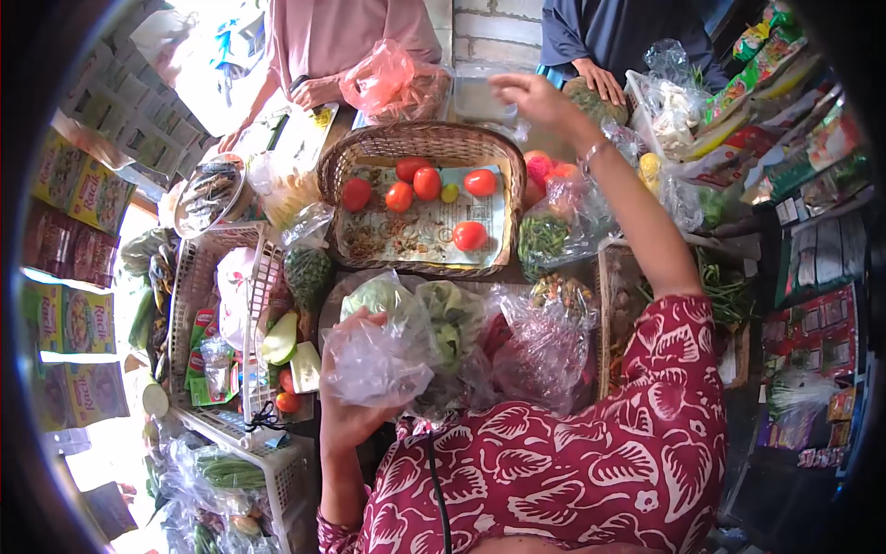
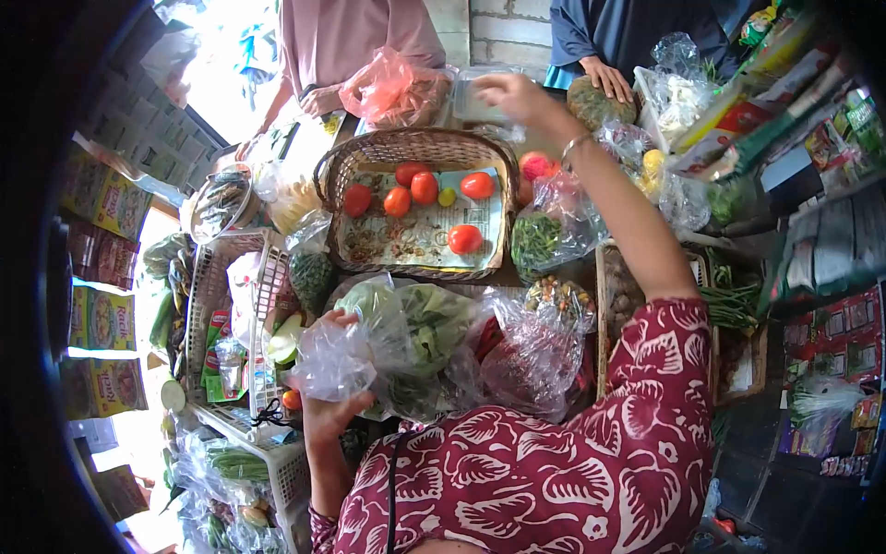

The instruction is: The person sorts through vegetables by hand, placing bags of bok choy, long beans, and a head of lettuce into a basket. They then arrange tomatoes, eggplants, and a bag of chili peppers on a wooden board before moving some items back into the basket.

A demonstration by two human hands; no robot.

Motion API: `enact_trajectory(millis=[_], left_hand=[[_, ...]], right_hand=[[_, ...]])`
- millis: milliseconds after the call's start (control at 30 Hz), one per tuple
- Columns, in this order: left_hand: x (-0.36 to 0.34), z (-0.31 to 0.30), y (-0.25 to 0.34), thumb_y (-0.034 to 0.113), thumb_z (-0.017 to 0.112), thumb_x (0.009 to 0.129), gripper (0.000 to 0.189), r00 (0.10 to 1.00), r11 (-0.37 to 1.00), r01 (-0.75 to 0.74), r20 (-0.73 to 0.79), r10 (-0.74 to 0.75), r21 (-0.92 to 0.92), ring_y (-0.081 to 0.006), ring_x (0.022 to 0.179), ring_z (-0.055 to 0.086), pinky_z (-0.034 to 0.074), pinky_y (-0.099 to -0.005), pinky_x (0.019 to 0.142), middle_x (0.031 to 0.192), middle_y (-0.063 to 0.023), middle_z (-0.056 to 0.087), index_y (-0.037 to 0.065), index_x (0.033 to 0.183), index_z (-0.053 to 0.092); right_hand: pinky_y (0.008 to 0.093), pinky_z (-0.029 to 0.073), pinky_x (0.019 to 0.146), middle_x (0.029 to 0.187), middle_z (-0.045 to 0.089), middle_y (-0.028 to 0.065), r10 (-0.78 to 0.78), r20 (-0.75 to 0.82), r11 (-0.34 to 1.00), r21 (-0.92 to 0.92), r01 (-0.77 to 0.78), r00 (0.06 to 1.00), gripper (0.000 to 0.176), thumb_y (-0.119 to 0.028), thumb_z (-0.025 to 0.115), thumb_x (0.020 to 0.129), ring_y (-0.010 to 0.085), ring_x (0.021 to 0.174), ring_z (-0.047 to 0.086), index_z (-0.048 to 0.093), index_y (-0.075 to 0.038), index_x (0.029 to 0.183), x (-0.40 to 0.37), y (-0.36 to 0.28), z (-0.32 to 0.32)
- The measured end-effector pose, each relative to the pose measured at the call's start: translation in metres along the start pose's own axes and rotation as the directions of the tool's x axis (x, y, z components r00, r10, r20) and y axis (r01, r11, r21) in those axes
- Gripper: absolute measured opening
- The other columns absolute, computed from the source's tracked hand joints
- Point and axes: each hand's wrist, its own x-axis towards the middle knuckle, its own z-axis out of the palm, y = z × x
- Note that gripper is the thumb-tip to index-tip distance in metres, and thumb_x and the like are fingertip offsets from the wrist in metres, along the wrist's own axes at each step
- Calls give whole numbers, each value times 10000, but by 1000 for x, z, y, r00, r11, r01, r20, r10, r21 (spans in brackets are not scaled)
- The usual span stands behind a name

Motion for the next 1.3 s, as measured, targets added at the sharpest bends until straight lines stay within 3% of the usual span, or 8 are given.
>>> enact_trajectory(millis=[300, 400, 533, 600, 733, 933, 1067, 1300], left_hand=[[-33, -51, -71, 639, 398, 835, 767, 743, 986, 51, -666, 69, 159, -257, 1230, 377, 238, -446, 1043, 1263, -160, 451, -20, 1227, 435], [-44, -69, -112, 584, 388, 869, 683, 734, 982, 111, -679, 21, 150, -255, 1200, 412, 252, -453, 1036, 1231, -148, 485, -7, 1201, 472], [-42, -23, -87, 567, 398, 871, 628, 715, 948, 49, -674, 186, 314, -246, 1153, 450, 306, -445, 1004, 1181, -138, 517, 6, 1123, 529], [-63, -7, -74, 565, 398, 872, 626, 749, 932, -27, -610, 257, 360, -246, 1152, 450, 307, -445, 1004, 1180, -138, 517, 6, 1121, 530], [-87, 5, -66, 562, 398, 873, 622, 781, 914, -93, -541, 312, 394, -246, 1151, 451, 309, -444, 1002, 1178, -138, 518, 6, 1117, 531], [-76, -25, -102, 558, 398, 874, 615, 759, 904, 66, -609, 230, 423, -246, 1148, 453, 312, -444, 1000, 1176, -138, 518, 6, 1111, 533], [-69, -37, -114, 555, 398, 875, 611, 770, 884, 106, -601, 217, 456, -247, 1146, 454, 315, -443, 998, 1174, -138, 518, 6, 1107, 534], [-64, -40, -123, 550, 398, 877, 604, 802, 833, 131, -551, 230, 538, -247, 1142, 456, 318, -442, 995, 1171, -138, 519, 6, 1100, 537]], right_hand=[[328, 383, 524, 687, 563, 100, 389, -75, 920, -23, -391, 918, 214, -214, 501, 805, 169, 593, 516, 595, -22, 790, 114, 218, -14], [258, 384, 606, 866, 568, 12, 467, 13, 844, -305, -441, 884, 183, -225, 500, 844, 121, 685, 486, 579, -82, 927, 119, 189, 3], [252, 365, 495, 907, 602, -3, 457, -63, 880, 172, -442, 887, 282, -277, 555, 818, 89, 683, 474, 602, -100, 1031, 92, 174, -15], [247, 402, 541, 947, 602, 7, 453, 227, 866, -341, -365, 862, 400, -366, 635, 764, 97, 793, 519, 578, -132, 1084, 71, 140, -35], [319, 440, 487, 806, 603, 52, 418, 310, 848, -471, -244, 854, 418, -318, 708, 651, 143, 619, 548, 611, -131, 1012, 39, 146, -12], [323, 497, 642, 757, 660, 124, 153, -191, 878, -424, -222, 970, 147, -172, 611, 693, 224, 678, 644, 683, -80, 782, 41, 178, -49], [240, 454, 552, 728, 632, 10, 247, -62, 927, -276, -254, 967, 239, -237, 660, 753, 73, 631, 565, 648, -37, 883, 43, 170, -59], [345, 485, 726, 845, 656, 168, 198, 96, 844, -523, -120, 975, 280, -235, 646, 683, 260, 761, 634, 674, -68, 905, 31, 152, 2]])
